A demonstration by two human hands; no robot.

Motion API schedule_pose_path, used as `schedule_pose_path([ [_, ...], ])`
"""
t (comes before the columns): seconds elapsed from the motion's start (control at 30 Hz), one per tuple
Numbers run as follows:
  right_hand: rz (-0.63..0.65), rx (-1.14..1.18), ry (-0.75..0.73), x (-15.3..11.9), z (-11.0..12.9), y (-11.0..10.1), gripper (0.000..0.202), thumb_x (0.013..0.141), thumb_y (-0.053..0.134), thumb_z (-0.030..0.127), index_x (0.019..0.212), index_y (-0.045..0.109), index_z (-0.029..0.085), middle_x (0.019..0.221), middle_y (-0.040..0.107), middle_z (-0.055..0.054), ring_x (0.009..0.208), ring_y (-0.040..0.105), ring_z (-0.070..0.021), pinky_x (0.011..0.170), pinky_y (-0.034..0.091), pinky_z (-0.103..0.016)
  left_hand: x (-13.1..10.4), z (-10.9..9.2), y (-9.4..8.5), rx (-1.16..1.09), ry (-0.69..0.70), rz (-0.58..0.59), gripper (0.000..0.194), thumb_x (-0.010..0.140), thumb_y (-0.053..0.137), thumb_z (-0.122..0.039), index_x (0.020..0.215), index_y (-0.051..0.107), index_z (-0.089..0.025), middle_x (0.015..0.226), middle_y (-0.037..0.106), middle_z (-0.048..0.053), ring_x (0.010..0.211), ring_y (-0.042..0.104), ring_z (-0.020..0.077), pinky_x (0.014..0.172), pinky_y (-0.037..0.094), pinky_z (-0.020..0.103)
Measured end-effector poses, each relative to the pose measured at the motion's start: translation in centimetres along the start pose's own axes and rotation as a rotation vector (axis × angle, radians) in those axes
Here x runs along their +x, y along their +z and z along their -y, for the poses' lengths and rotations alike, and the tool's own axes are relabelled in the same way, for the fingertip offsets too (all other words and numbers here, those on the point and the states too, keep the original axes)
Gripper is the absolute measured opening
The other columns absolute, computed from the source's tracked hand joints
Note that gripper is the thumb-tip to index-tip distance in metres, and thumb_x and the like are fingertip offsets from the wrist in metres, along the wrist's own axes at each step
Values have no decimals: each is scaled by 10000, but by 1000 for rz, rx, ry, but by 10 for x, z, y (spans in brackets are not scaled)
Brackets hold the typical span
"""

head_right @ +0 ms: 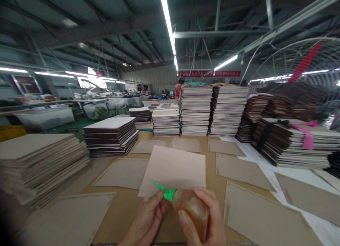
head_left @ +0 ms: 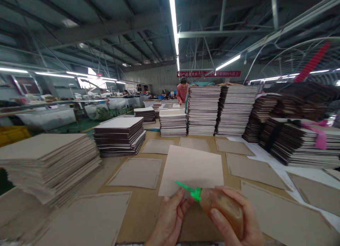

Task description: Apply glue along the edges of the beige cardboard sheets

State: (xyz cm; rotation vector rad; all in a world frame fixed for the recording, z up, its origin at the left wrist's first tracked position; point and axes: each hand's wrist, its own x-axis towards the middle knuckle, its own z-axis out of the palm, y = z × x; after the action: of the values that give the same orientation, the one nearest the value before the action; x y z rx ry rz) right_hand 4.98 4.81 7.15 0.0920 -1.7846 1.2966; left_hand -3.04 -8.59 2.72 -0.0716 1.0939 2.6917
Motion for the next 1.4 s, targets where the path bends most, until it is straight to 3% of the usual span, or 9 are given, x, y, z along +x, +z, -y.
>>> schedule_pose_path([
  [0.17, 151, -32, -186, 2, -19, 10, 308, 906, 610, 285, 1185, 508, 206, 1175, 492, -90, 1091, 502, -248, 841, 494, -315, -2, 3, -2, -18, 1, 96, 271, 761, 712, -245, 1026, 675, -196, 1065, 701, 87, 1066, 618, 259, 863, 530, 353],
  [0.27, 214, -18, -262, 3, -23, 16, 319, 907, 610, 243, 1198, 498, 178, 1163, 488, -102, 1088, 495, -238, 861, 480, -308, -5, 0, 2, -8, 1, 119, 178, 783, 667, -192, 950, 696, -138, 972, 721, 99, 1096, 600, 258, 905, 500, 348],
  [0.37, 229, 12, -223, 3, -22, 22, 279, 924, 590, 245, 1181, 500, 187, 1137, 492, -94, 1064, 497, -232, 871, 465, -321, -7, -2, 7, 18, -5, 119, 87, 761, 656, -139, 815, 715, -106, 856, 728, 107, 1100, 593, 263, 911, 486, 335],
  [0.53, 301, -12, -223, 2, -23, 26, 279, 928, 586, 245, 1184, 495, 182, 1133, 485, -101, 1045, 506, -234, 856, 470, -322, -7, -1, 8, 61, -11, 88, 108, 734, 700, -213, 765, 722, -112, 780, 720, 99, 969, 643, 259, 843, 504, 335],
  [0.7, 440, -71, -382, 2, -22, 22, 353, 919, 583, 208, 1246, 457, 163, 1132, 484, -118, 1021, 532, -232, 788, 513, -291, -7, 3, 4, 81, -25, 90, 191, 737, 701, -307, 768, 720, -120, 816, 716, 106, 820, 660, 232, 773, 510, 326],
  [0.87, 405, -133, -383, 5, -16, 19, 337, 928, 578, 205, 1238, 452, 161, 1149, 473, -123, 1044, 525, -234, 821, 505, -301, -9, 2, 6, 105, -17, 109, 193, 708, 724, -249, 863, 717, -135, 853, 713, 91, 789, 648, 209, 730, 506, 293],
  [1.0, 476, -138, -408, 6, -17, 16, 329, 931, 580, 233, 1228, 459, 155, 1139, 477, -122, 1014, 539, -218, 774, 519, -260, -11, 1, 8, 106, -19, 104, 161, 757, 684, -286, 784, 721, -131, 763, 703, 80, 719, 637, 193, 692, 505, 288],
  [1.23, 431, -115, -346, 10, -16, 11, 316, 935, 584, 228, 1223, 464, 176, 1153, 479, -114, 1051, 518, -234, 830, 490, -296, -9, 0, 11, 88, 26, 186, 279, 749, 698, -229, 1019, 706, -160, 996, 709, 99, 958, 631, 238, 840, 486, 320],
  [1.4, 290, -116, -346, 21, -18, 12, 280, 919, 608, 227, 1173, 504, 168, 1126, 495, -102, 1049, 512, -220, 857, 468, -281, -9, 3, 6, 73, -15, 161, 315, 791, 679, -293, 1090, 676, -193, 1130, 672, 107, 1032, 610, 243, 802, 505, 310],
])
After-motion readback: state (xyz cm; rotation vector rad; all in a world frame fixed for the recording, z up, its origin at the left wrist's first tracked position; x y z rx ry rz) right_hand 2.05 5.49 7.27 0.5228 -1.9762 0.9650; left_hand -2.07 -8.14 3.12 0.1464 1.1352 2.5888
